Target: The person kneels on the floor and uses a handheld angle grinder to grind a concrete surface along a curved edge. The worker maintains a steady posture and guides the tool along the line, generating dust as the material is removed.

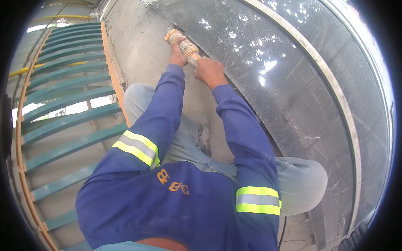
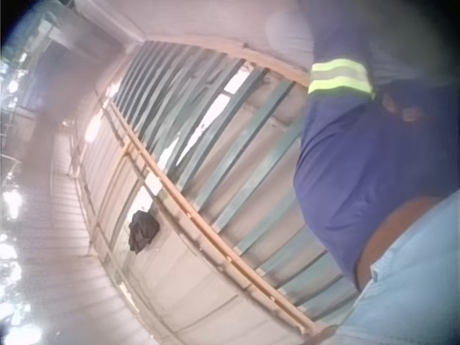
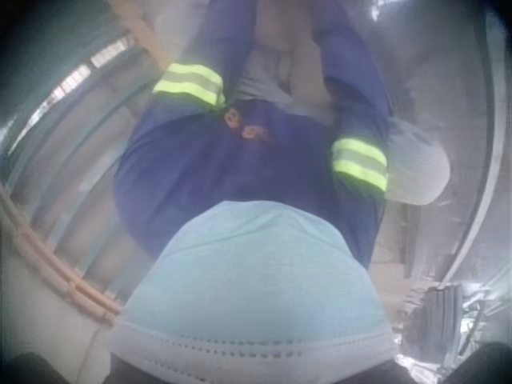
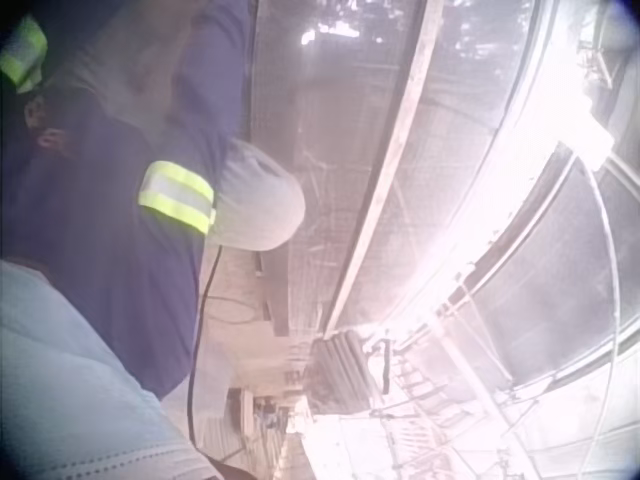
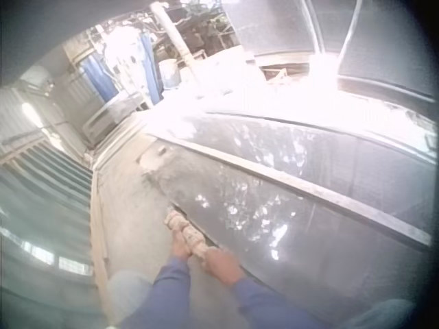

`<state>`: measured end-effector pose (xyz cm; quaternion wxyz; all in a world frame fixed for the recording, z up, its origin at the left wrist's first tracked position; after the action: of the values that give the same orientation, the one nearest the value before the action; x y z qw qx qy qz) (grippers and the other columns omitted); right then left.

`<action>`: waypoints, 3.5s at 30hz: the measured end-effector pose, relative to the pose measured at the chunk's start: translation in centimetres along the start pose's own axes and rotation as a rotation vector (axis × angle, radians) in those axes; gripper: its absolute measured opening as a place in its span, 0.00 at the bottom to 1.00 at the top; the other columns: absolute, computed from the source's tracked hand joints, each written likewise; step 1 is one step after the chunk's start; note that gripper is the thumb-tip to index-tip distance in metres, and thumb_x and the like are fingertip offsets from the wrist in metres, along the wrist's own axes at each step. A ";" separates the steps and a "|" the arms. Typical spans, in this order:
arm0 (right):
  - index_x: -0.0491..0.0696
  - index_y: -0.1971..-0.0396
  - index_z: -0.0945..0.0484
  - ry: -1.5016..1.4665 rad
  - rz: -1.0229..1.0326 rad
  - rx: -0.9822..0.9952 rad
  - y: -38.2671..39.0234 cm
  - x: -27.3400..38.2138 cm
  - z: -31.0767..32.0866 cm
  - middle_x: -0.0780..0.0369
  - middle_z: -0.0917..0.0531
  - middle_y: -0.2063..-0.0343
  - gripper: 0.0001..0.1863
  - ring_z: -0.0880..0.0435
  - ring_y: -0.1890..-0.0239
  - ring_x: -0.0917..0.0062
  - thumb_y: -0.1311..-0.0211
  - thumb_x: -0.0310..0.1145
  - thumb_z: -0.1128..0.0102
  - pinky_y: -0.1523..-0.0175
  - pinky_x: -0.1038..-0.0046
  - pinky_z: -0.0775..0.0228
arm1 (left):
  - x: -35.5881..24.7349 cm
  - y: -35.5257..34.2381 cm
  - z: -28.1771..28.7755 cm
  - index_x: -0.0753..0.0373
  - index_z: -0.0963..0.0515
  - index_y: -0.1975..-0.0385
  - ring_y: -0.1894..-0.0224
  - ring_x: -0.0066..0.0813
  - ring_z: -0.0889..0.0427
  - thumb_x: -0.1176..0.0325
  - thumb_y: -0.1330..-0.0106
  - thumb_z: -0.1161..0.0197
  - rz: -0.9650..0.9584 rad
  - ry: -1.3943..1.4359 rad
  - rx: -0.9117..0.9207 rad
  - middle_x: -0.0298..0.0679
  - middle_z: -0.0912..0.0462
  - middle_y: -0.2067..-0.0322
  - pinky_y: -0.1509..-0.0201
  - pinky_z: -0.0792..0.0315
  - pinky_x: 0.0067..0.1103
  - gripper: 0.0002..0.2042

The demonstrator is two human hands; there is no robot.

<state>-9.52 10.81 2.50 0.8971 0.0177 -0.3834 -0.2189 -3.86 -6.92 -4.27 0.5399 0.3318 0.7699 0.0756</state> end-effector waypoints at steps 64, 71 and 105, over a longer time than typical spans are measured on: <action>0.37 0.63 0.21 -0.020 0.002 -0.019 2.9 -0.3 0.7 0.44 0.15 0.64 0.22 0.15 0.59 0.50 0.48 0.42 0.32 0.52 0.56 0.24 | 0.8 3.5 -1.4 0.62 0.30 0.64 0.75 0.40 0.20 0.63 0.47 0.35 0.043 -0.008 0.017 0.43 0.24 0.74 0.68 0.20 0.39 0.15; 0.38 0.64 0.21 -0.040 -0.012 -0.041 1.8 -1.0 0.0 0.45 0.15 0.64 0.21 0.15 0.59 0.50 0.49 0.41 0.32 0.52 0.56 0.24 | 0.7 2.8 -1.6 0.62 0.30 0.65 0.76 0.41 0.20 0.63 0.46 0.36 0.038 -0.023 0.011 0.43 0.23 0.74 0.68 0.20 0.38 0.14; 0.41 0.63 0.17 -0.024 0.010 -0.065 0.8 -0.6 -0.1 0.51 0.14 0.61 0.14 0.13 0.58 0.59 0.50 0.32 0.35 0.54 0.61 0.21 | 0.5 1.0 -0.6 0.60 0.30 0.56 0.68 0.43 0.20 0.62 0.50 0.35 0.038 -0.068 -0.021 0.41 0.26 0.67 0.63 0.21 0.43 0.21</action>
<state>-9.52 11.79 2.19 0.8937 -0.0159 -0.3868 -0.2268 -4.02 -5.71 -3.95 0.5678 0.3431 0.7437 0.0828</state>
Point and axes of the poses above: each hand's wrist, its own y-axis away from the middle knuckle, its own z-axis out of the back of the hand, x = y × z, the point moved 9 cm from there along -y, towards the middle knuckle
